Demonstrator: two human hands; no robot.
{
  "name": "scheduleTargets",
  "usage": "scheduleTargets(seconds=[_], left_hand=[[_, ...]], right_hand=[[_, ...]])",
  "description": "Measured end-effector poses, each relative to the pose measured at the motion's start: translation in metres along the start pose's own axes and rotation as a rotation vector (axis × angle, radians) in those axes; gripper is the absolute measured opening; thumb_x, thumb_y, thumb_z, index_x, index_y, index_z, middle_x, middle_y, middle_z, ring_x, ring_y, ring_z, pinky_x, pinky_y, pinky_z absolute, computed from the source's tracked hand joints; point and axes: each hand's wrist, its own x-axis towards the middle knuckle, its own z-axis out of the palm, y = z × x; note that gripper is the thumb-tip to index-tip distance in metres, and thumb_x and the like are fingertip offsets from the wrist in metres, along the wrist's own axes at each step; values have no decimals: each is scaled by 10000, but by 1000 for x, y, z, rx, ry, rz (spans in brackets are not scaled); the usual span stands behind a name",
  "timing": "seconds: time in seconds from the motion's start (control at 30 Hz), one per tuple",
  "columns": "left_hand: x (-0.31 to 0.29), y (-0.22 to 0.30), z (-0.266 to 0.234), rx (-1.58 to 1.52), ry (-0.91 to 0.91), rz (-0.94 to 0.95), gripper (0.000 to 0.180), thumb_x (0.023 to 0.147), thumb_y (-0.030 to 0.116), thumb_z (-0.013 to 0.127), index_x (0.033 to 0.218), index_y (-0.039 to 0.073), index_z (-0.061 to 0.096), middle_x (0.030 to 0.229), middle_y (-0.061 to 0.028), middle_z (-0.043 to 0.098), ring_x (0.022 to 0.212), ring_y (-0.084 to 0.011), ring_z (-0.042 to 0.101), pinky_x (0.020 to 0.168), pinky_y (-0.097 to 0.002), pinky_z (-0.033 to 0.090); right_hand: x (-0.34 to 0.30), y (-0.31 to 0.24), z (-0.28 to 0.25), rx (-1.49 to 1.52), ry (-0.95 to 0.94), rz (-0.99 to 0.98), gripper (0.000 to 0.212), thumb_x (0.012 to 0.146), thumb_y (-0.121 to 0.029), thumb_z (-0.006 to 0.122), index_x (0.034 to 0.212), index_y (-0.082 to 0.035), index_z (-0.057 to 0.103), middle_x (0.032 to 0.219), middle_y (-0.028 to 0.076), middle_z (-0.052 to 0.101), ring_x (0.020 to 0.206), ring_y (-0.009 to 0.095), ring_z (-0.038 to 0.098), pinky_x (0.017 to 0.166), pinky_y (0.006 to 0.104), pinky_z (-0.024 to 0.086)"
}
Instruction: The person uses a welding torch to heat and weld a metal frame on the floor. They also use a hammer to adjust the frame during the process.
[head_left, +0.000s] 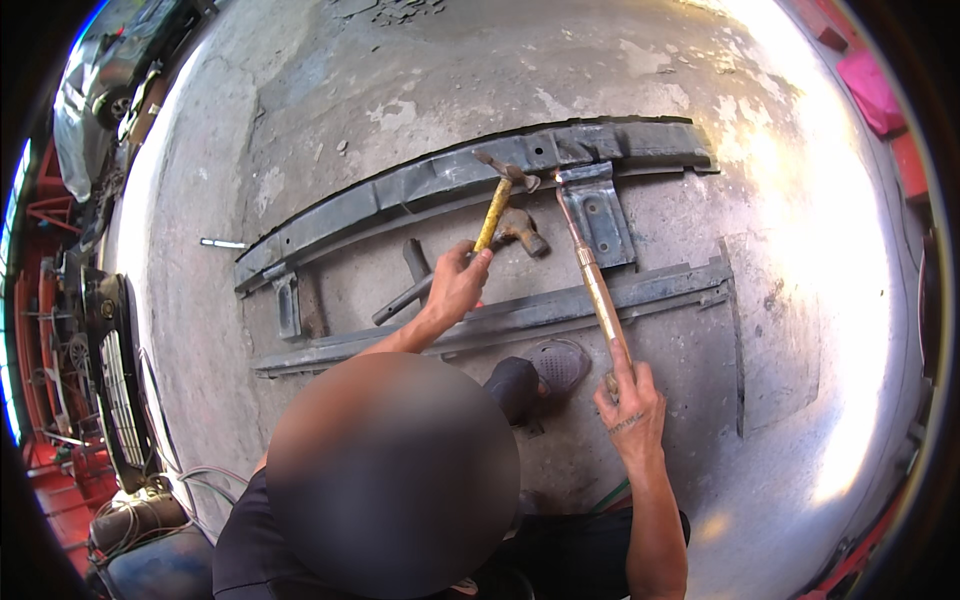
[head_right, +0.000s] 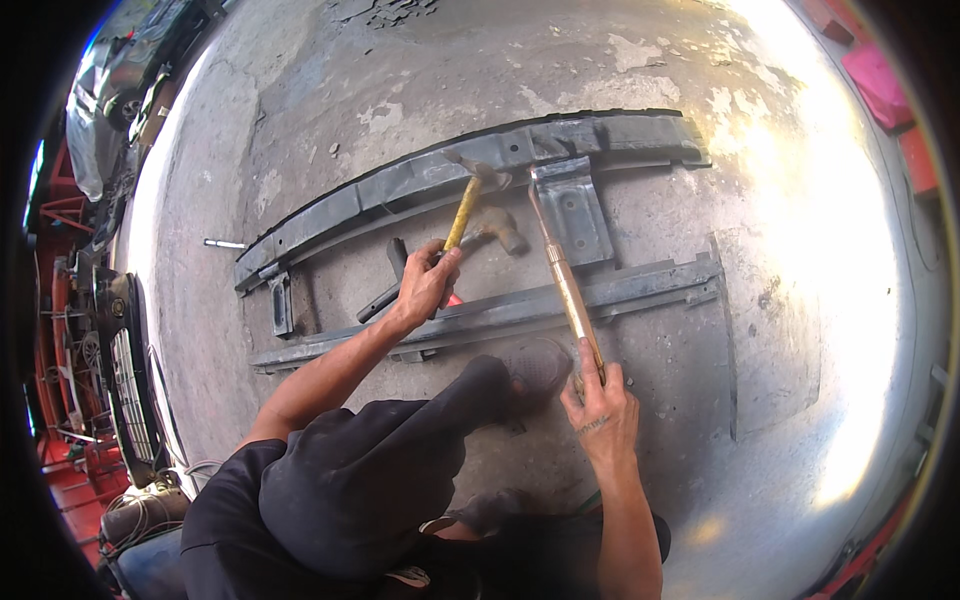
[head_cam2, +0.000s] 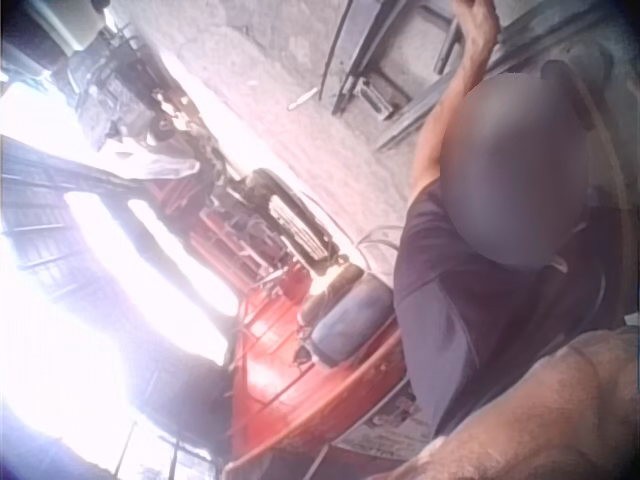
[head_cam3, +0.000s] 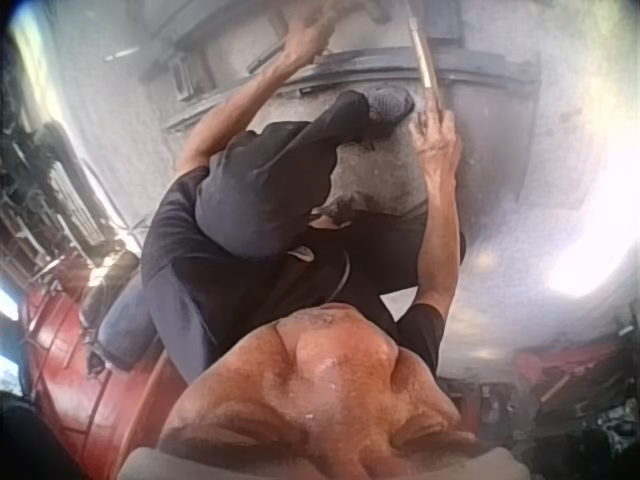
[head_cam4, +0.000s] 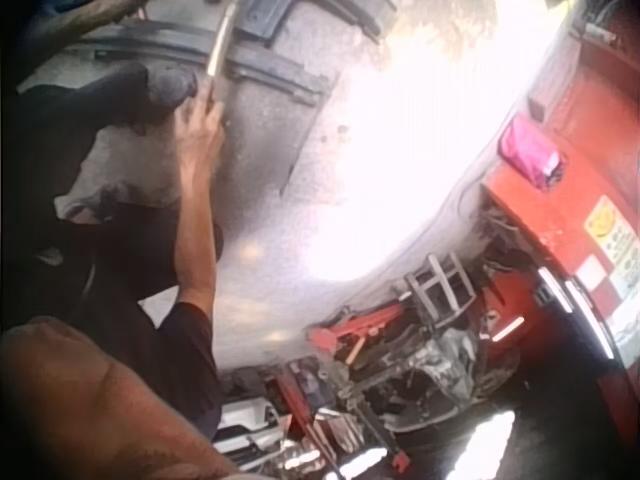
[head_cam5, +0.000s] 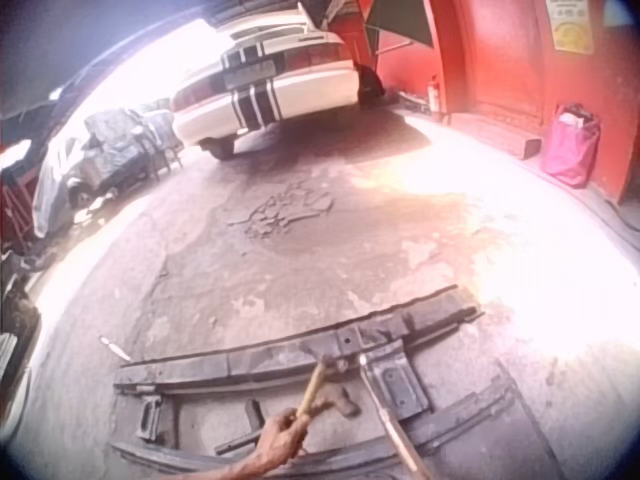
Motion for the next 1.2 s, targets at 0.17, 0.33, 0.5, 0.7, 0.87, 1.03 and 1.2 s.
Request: scheduleTargets(seconds=[0.17,0.33,0.5,0.7,0.87,1.03,1.2], left_hand=[[-1,0,-2,14,12,10,311,1065,261,608,1105,-47,590,635,14,497,445,-80,450,386,-271,347],[0,0,-1,27,22,10,301,1065,260,609,1077,-41,594,641,9,512,445,-80,464,387,-270,354],[3,-3,-6,51,-1,-26,359,1047,267,643,1170,-69,615,713,-29,581,558,-98,520,465,-291,411],[3,-3,-6,45,-1,-28,356,1048,268,642,1162,-68,620,713,-30,583,557,-96,519,462,-294,411],[3,-2,-3,52,5,-18,350,1053,275,626,1142,-64,623,711,-25,577,550,-91,505,461,-290,407],[5,-3,-1,13,2,-10,339,1064,290,589,1099,-46,627,695,-8,549,547,-84,482,457,-285,385],[7,-3,-1,10,14,13,340,1070,298,570,1067,-34,639,681,-3,540,532,-83,483,452,-286,374]], right_hand=[[1,0,0,-7,-3,-6,714,796,-35,778,1481,-96,586,891,122,579,686,278,679,613,411,588],[1,1,-1,-3,-2,-1,717,795,-39,779,1483,-96,584,889,123,580,683,279,679,615,415,591],[1,3,-2,-1,3,-6,711,798,-39,778,1480,-95,586,888,125,578,678,280,677,614,417,591],[2,2,-1,10,9,-5,707,795,-38,775,1475,-95,591,884,123,571,676,283,672,612,420,588],[2,3,-3,11,9,0,706,792,-36,770,1473,-96,593,885,120,570,679,283,672,613,419,589],[0,6,0,17,18,-7,704,793,-37,767,1473,-98,594,885,122,573,683,284,675,620,420,592],[0,7,-2,20,8,7,704,793,-34,762,1473,-97,592,891,125,577,691,292,681,626,423,593]])
